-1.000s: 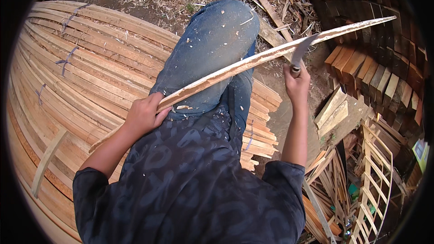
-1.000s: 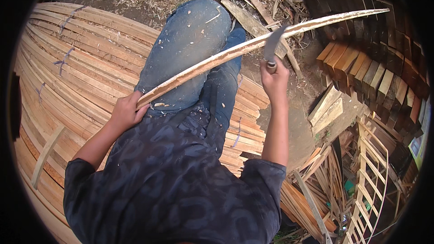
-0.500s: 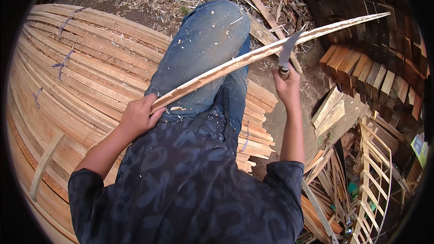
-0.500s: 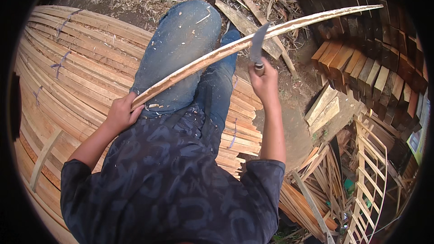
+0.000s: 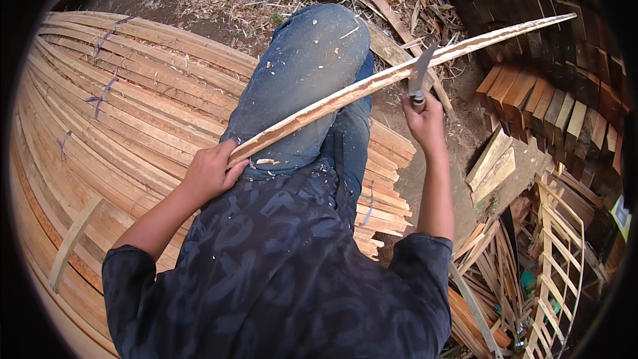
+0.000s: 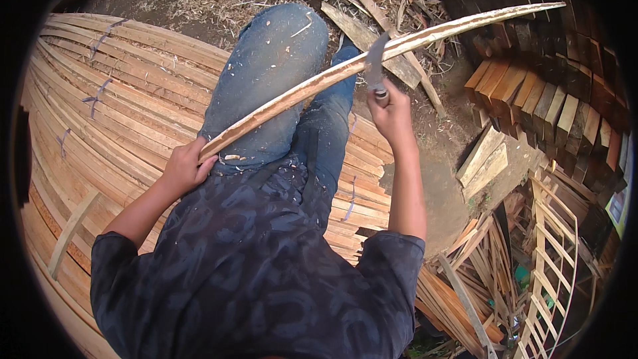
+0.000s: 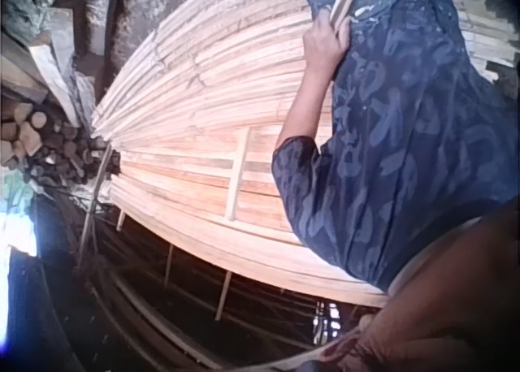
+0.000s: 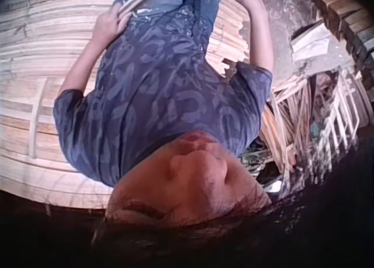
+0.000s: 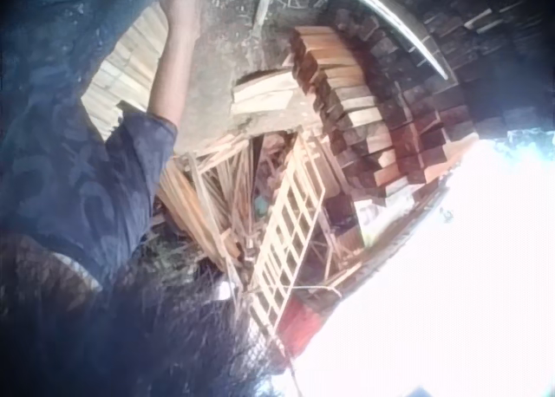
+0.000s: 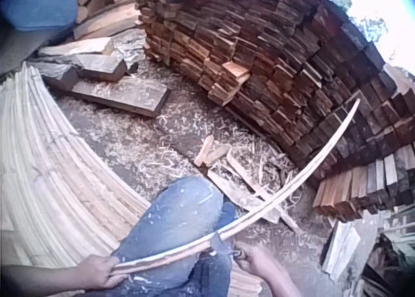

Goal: The person sits on the ground and uses a curved knife to shave a long, thin piece of wood held between their legs. They repeatedly scrape the blade along the wood's surface to remove thin layers, creating wood shavings.

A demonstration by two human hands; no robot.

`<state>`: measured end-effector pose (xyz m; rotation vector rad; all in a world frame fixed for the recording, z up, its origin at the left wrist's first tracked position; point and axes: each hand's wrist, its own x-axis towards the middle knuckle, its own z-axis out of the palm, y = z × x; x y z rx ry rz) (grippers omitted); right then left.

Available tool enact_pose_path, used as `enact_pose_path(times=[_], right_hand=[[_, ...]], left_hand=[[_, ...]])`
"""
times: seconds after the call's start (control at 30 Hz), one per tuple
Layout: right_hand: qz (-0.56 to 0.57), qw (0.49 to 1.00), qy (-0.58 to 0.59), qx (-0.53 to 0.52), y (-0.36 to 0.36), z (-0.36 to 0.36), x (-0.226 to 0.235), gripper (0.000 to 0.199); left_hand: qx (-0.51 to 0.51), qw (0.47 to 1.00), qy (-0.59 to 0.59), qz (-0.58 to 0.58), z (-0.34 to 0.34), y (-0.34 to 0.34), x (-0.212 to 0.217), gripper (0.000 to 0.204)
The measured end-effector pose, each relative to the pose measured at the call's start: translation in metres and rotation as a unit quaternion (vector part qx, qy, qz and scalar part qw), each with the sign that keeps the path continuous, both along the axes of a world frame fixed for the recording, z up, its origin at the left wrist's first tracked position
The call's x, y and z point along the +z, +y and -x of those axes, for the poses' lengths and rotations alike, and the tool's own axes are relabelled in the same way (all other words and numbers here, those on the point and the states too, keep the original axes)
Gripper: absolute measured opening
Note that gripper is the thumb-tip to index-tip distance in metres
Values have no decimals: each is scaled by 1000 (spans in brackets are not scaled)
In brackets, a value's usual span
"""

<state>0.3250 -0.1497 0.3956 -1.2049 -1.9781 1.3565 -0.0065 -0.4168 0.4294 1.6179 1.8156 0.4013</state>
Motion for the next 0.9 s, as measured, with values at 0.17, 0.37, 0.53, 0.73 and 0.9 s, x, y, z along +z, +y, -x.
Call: enact_pose_path(times=[0.17,0.37,0.53,0.73,0.9], right_hand=[[151,983,36,-99,-8,13,-4,21],[-169,941,-217,198,-36,13,-5,19],[138,926,164,-310,-29,-22,-43,19],[127,894,240,-358,-99,45,-8,30],[40,951,127,-279,-126,53,-23,20]], left_hand=[[-1,1000,-1,10,2,-5,4,33],[-5,1000,8,2,3,-3,-1,33],[6,1000,-3,-10,0,-9,-12,32],[15,1000,-11,-15,1,-3,-4,31],[14,1000,-26,-4,0,1,1,27]])
